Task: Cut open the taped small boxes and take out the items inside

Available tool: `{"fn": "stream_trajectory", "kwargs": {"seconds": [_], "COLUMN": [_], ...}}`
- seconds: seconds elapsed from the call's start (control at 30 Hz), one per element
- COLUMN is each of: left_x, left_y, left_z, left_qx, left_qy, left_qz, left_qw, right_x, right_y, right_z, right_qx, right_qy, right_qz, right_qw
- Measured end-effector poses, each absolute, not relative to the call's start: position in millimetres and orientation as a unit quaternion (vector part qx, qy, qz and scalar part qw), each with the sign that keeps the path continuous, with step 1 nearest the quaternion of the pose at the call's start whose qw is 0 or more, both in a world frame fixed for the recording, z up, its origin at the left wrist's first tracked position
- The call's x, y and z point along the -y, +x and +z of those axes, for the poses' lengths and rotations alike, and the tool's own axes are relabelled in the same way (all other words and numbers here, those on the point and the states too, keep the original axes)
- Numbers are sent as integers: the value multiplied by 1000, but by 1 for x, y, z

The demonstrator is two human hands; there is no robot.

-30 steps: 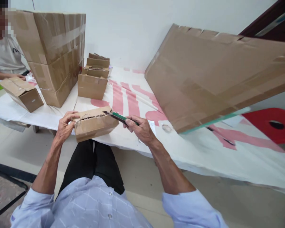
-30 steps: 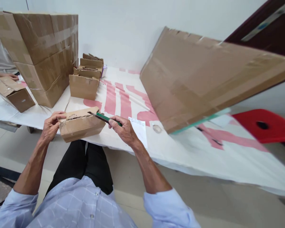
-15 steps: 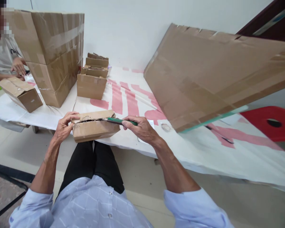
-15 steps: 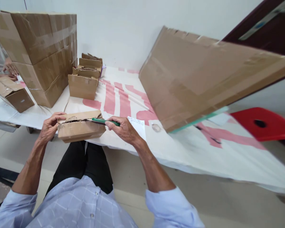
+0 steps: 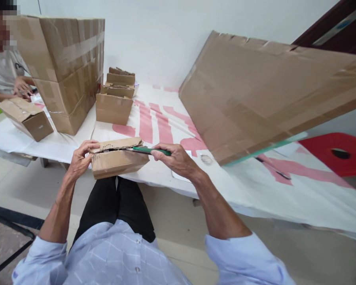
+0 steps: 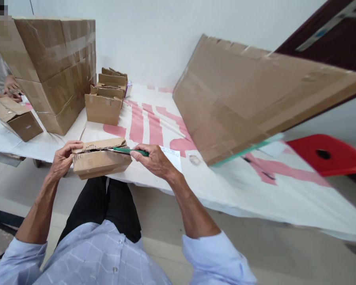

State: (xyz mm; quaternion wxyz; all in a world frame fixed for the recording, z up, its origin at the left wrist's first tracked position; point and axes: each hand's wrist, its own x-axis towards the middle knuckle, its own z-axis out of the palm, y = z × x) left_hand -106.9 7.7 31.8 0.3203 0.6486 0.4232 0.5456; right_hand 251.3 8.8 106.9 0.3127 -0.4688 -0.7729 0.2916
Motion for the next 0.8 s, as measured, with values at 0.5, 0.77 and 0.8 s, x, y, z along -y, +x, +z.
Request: {"fn": "stream_trajectory", "kwargs": {"seconds": [0.5, 0.77, 0.8], "left_x": [-11, -14, -14], "left_y": [-106, -106, -106], "left_z": [30, 26, 25], "left_qx": [-429, -407, -405], "left_qy": [651, 660, 661], "left_qz": [543, 553, 555], "left_qw": [312, 304, 303], "right_x": [-17, -19, -19], "right_y": [247, 240, 239], "right_z": [114, 114, 113], "right_qx": [797, 802, 801], "right_qy": [-459, -471, -473], "right_qz": [250, 202, 200], "right_qw": [302, 306, 308]}}
